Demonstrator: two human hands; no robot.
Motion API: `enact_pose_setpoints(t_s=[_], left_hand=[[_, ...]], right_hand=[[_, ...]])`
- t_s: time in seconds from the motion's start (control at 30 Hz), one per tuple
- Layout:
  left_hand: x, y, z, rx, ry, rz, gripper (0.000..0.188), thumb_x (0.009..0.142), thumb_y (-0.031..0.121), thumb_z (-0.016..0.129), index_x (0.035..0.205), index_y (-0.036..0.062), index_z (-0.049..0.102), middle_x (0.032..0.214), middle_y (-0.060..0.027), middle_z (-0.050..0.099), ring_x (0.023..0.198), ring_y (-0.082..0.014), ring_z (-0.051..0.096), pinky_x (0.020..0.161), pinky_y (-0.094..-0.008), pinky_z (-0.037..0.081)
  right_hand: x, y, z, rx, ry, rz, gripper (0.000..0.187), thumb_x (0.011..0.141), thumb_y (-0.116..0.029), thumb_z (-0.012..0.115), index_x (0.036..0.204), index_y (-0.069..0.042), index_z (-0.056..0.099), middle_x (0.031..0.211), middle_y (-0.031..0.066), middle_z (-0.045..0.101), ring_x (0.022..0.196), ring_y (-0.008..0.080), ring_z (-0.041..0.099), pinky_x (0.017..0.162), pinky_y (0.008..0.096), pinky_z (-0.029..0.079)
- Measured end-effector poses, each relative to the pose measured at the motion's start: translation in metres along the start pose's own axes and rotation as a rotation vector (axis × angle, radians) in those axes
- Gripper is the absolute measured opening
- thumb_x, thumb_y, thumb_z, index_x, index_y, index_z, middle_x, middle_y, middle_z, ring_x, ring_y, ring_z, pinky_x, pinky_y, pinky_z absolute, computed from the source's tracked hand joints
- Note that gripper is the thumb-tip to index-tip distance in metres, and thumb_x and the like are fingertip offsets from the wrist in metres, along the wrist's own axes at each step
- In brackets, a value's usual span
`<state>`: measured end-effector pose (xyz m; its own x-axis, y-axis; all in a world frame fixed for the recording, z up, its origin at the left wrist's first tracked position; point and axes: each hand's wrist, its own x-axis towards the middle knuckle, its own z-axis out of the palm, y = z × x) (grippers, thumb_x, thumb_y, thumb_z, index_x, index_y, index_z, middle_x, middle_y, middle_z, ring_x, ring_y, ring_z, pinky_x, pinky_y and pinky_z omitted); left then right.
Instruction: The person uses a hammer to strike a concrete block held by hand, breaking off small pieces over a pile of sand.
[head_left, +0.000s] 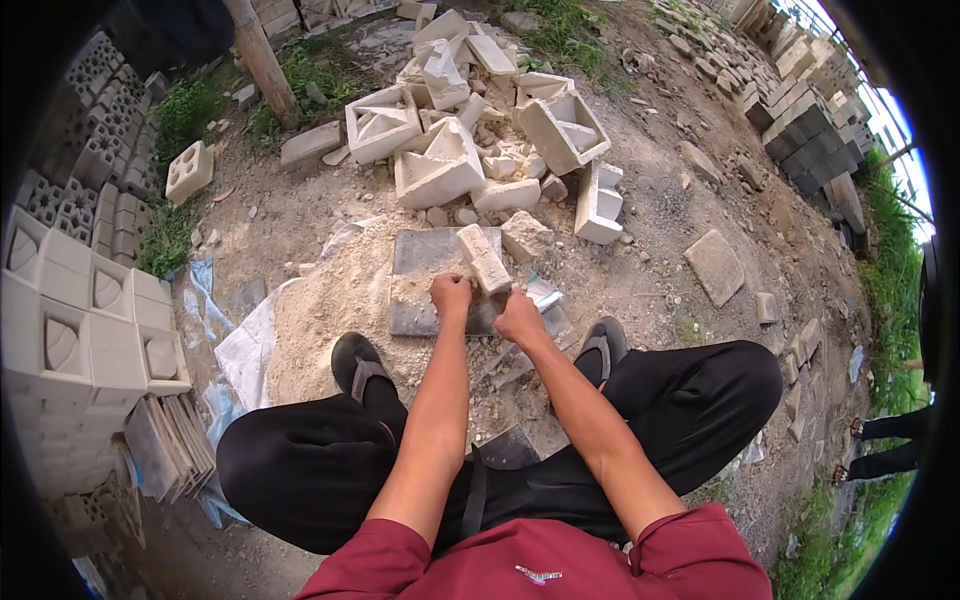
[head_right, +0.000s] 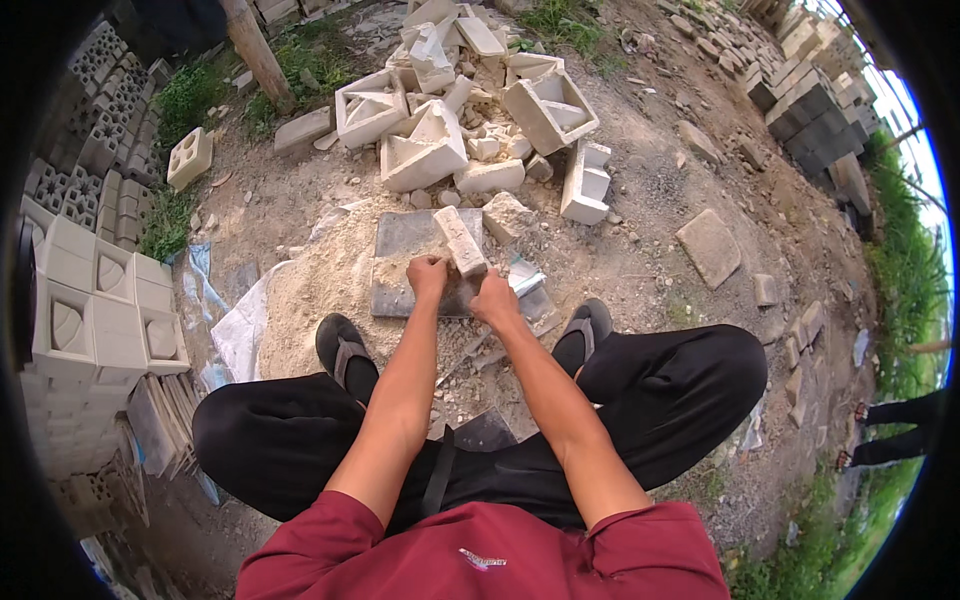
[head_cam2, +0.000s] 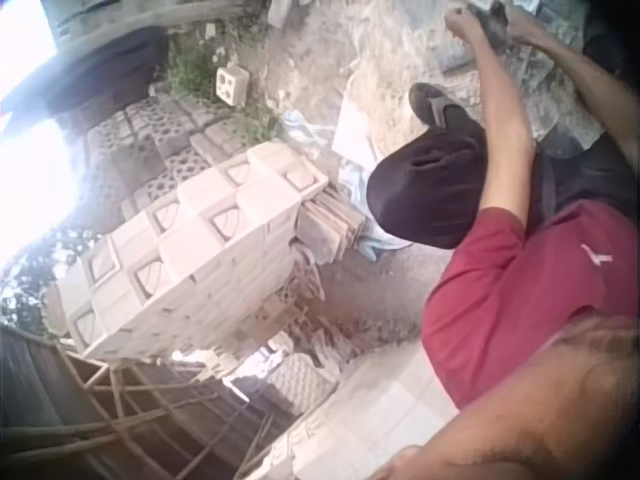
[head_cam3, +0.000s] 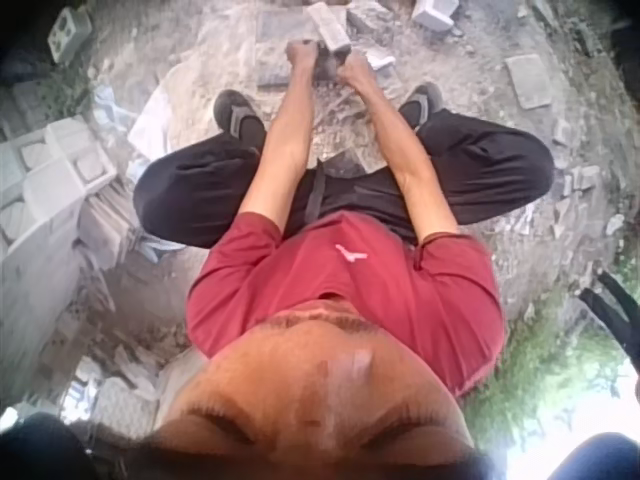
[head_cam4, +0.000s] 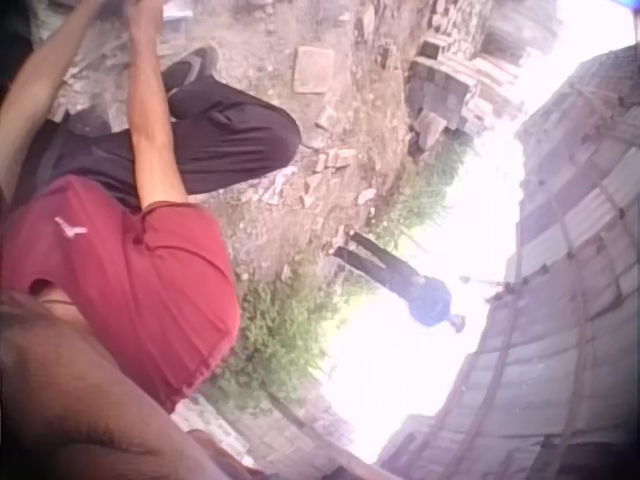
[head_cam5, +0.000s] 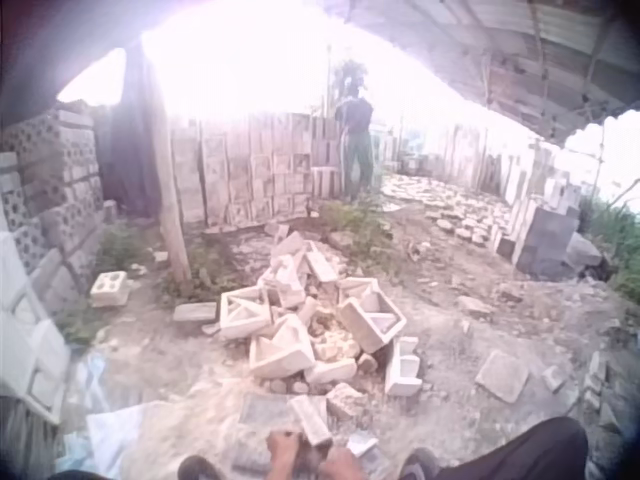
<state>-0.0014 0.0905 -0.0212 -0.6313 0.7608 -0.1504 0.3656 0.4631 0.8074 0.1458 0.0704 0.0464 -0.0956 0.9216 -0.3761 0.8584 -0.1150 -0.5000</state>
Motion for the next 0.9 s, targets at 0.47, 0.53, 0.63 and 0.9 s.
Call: enact_pose_setpoints(t_s=[0.47,0.53,0.63,0.9], left_hand=[[-0.001,0.000,0.008,0.068,0.015,0.040,0.020,0.071,0.022,0.067,0.070,0.0028,0.073,0.059,-0.0125,0.067,0.056,-0.0238,0.067,0.061,-0.0346,0.053],[-0.006,-0.003,0.005,-0.057,0.013,0.033,0.021,0.069,0.020,0.064,0.069,-0.0005,0.070,0.065,-0.0236,0.063,0.062,-0.0365,0.066,0.064,-0.0440,0.052],[0.004,-0.013,0.000,0.040,-0.032,0.035,0.021,0.073,0.023,0.068,0.071,0.0026,0.073,0.057,-0.0109,0.066,0.051,-0.0218,0.065,0.057,-0.0337,0.052],[-0.006,-0.007,0.004,-0.054,-0.041,0.006,0.023,0.072,0.022,0.066,0.069,-0.0005,0.069,0.062,-0.0205,0.063,0.058,-0.0315,0.066,0.060,-0.0409,0.051]], right_hand=[[0.008,0.007,-0.006,0.017,0.014,-0.058,0.049,0.071,-0.020,0.067,0.108,0.009,0.051,0.099,0.0307,0.063,0.097,0.0439,0.061,0.085,0.0463,0.050],[0.009,0.005,-0.014,0.014,-0.037,-0.039,0.050,0.071,-0.020,0.068,0.109,0.008,0.051,0.100,0.0301,0.063,0.098,0.0436,0.061,0.086,0.0462,0.050],[0.017,-0.015,-0.027,0.155,0.114,-0.138,0.049,0.071,-0.021,0.068,0.108,0.006,0.052,0.098,0.0296,0.064,0.096,0.0447,0.061,0.085,0.0473,0.050],[-0.002,0.003,0.002,0.050,-0.024,-0.017,0.049,0.072,-0.017,0.065,0.113,0.004,0.050,0.103,0.0293,0.063,0.098,0.0453,0.061,0.086,0.0469,0.050]])
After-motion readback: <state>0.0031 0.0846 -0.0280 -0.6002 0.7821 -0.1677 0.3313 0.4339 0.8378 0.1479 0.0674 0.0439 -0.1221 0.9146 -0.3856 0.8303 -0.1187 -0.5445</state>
